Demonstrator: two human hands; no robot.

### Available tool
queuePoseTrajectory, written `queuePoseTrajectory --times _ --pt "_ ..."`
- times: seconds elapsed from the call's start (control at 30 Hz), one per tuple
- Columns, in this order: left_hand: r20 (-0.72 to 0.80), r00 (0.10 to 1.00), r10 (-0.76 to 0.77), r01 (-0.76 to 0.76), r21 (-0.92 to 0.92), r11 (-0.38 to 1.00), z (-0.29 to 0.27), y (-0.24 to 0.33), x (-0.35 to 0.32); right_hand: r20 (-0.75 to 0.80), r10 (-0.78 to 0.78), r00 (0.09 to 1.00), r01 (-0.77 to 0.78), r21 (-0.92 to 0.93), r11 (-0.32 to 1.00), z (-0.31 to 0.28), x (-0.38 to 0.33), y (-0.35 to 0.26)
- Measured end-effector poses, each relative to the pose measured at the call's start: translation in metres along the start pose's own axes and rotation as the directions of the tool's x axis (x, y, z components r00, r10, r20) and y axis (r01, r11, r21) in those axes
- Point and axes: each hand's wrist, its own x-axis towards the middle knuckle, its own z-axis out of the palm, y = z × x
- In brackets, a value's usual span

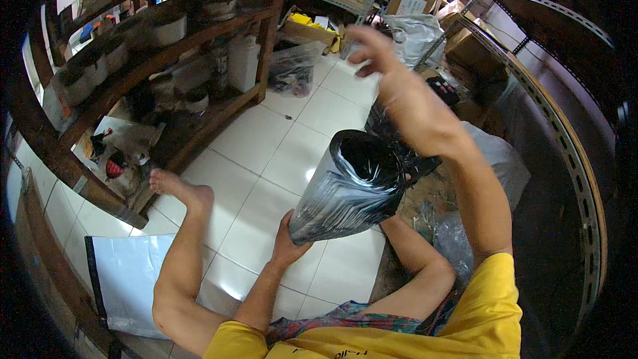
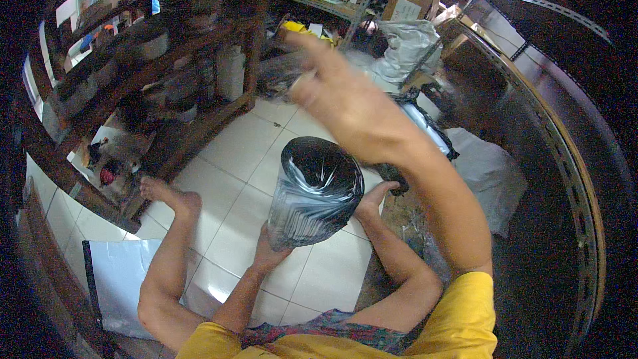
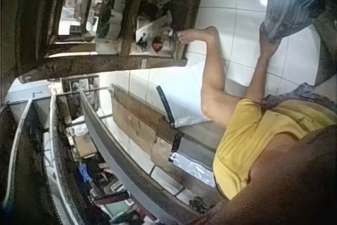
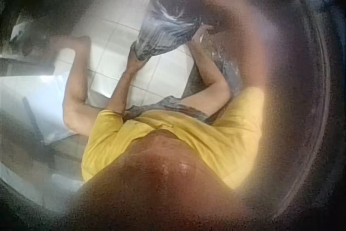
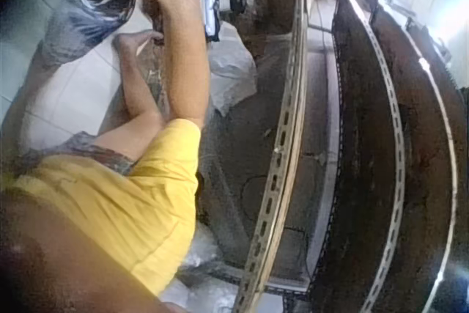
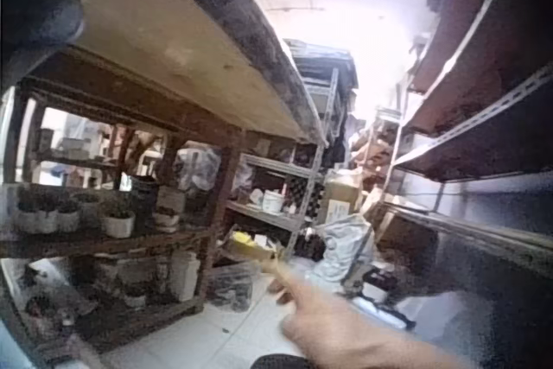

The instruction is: The person sits on the floor and repeatedly folds white poly mailers in half, smoothing them flat with both hands. They handle the mailers one at a time, stacking the folded items on the floor.

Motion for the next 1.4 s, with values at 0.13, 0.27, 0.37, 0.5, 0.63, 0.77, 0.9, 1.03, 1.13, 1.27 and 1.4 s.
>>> queuePoseTrajectory --times 0.13,0.27,0.37,0.5,0.63,0.77,0.9,1.03,1.13,1.27,1.4 --pt "-0.019 0.999 0.038 -0.038 -0.008 0.999 0.003 -0.004 0.001 0.177 -0.084 0.981 0.078 0.04 0.996 0.031 0.004 -0.002" --pt "-0.011 0.999 0.041 -0.041 0.012 0.999 0.002 -0.005 -0.001 -0.045 -0.152 0.987 0.148 -0.081 0.986 0.021 0.011 -0.011" --pt "0.018 0.992 0.122 -0.122 -0.012 0.992 0.0 -0.004 0.001 0.076 -0.161 0.984 0.161 0.004 0.987 0.03 0.015 -0.004" --pt "-0.026 0.997 0.075 -0.075 -0.004 0.997 0.006 -0.012 -0.002 0.141 -0.047 0.989 0.068 -0.147 0.987 0.036 0.004 -0.001" --pt "-0.007 0.998 0.067 -0.067 -0.011 0.998 0.004 -0.015 -0.001 -0.047 -0.036 0.998 0.044 0.194 0.98 -0.005 0.0 0.001" --pt "-0.004 0.996 0.092 -0.092 0.005 0.996 0.007 -0.015 -0.001 0.244 -0.055 0.968 0.06 -0.015 0.998 0.016 -0.005 0.006" --pt "0.008 0.999 0.035 -0.035 0.025 0.999 0.009 -0.02 -0.006 0.031 -0.127 0.991 0.128 -0.016 0.992 0.018 0.004 -0.006" --pt "0.055 0.998 -0.012 0.012 -0.002 1.0 -0.002 -0.006 -0.001 -0.039 -0.127 0.991 0.132 0.167 0.977 0.001 0.019 -0.007" --pt "0.077 0.994 -0.073 0.074 -0.013 0.997 -0.003 0.002 -0.002 0.129 -0.078 0.989 0.063 0.122 0.991 0.023 0.009 -0.01" --pt "0.02 1.0 0.004 -0.004 0.019 1.0 0.0 -0.008 -0.002 -0.144 -0.209 0.967 0.224 0.102 0.969 -0.002 0.011 -0.004" --pt "0.076 0.997 -0.005 0.007 -0.02 1.0 0.004 0.001 -0.001 0.187 0.007 0.982 0.007 -0.072 0.997 0.028 -0.005 0.013"
